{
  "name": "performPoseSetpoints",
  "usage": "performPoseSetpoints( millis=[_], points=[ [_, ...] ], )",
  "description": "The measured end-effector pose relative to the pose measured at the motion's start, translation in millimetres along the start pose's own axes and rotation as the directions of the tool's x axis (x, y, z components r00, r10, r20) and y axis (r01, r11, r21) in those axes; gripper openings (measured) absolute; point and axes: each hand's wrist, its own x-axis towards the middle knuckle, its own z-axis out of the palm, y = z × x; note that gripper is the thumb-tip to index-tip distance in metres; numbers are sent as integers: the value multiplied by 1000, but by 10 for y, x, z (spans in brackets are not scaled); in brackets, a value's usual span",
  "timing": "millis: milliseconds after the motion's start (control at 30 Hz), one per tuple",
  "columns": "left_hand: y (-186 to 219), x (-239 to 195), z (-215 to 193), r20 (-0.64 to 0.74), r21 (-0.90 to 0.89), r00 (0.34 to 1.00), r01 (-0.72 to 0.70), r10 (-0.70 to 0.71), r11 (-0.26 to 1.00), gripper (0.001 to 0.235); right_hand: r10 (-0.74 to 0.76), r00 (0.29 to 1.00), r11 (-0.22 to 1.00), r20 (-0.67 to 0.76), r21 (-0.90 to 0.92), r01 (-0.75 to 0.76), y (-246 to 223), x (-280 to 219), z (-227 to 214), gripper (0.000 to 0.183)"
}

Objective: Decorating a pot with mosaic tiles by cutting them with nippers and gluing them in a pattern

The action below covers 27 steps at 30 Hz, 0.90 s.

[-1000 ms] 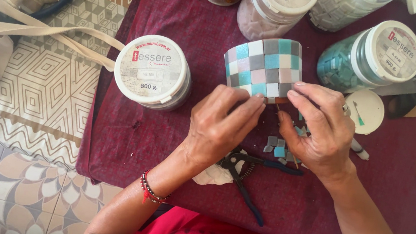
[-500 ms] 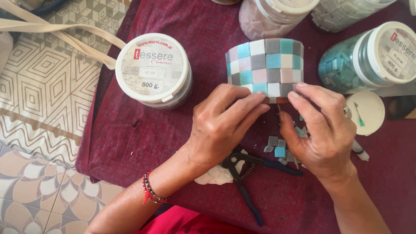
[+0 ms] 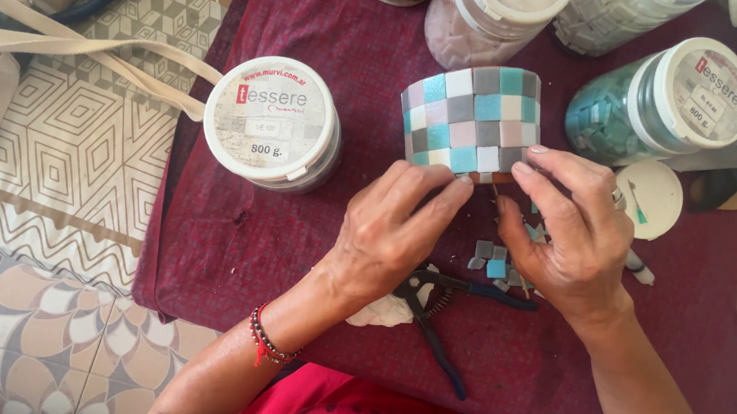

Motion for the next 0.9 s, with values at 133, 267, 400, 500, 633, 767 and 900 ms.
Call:
performPoseSetpoints(
  millis=[133,267,400,500,633,767,900],
  points=[
    [12,17,8,-10,21,999,-37,38,999,16,-4,1000,1000,-2,2,4,-7,1,-4,21],
    [17,16,37,-31,3,999,-26,26,1000,16,4,1000,1000,3,7,-4,-12,-3,-10,22],
    [26,45,49,-82,-3,997,-13,13,1000,15,7,1000,1000,8,4,-7,-11,-24,-17,22],
    [28,43,96,-125,-35,992,18,-22,999,13,-8,1000,1000,2,-12,8,-6,-20,-13,22],
    [28,25,113,-131,-83,989,65,-75,994,13,0,1000,1000,7,-6,0,-20,-24,-17,22],
    [19,12,111,-127,-138,981,129,-146,982,14,-19,1000,999,5,-25,20,-23,-2,-11,22],
    [7,-21,118,-119,-166,977,157,-177,974,16,-24,1000,999,8,-40,24,-38,-1,-8,22]
  ],
)
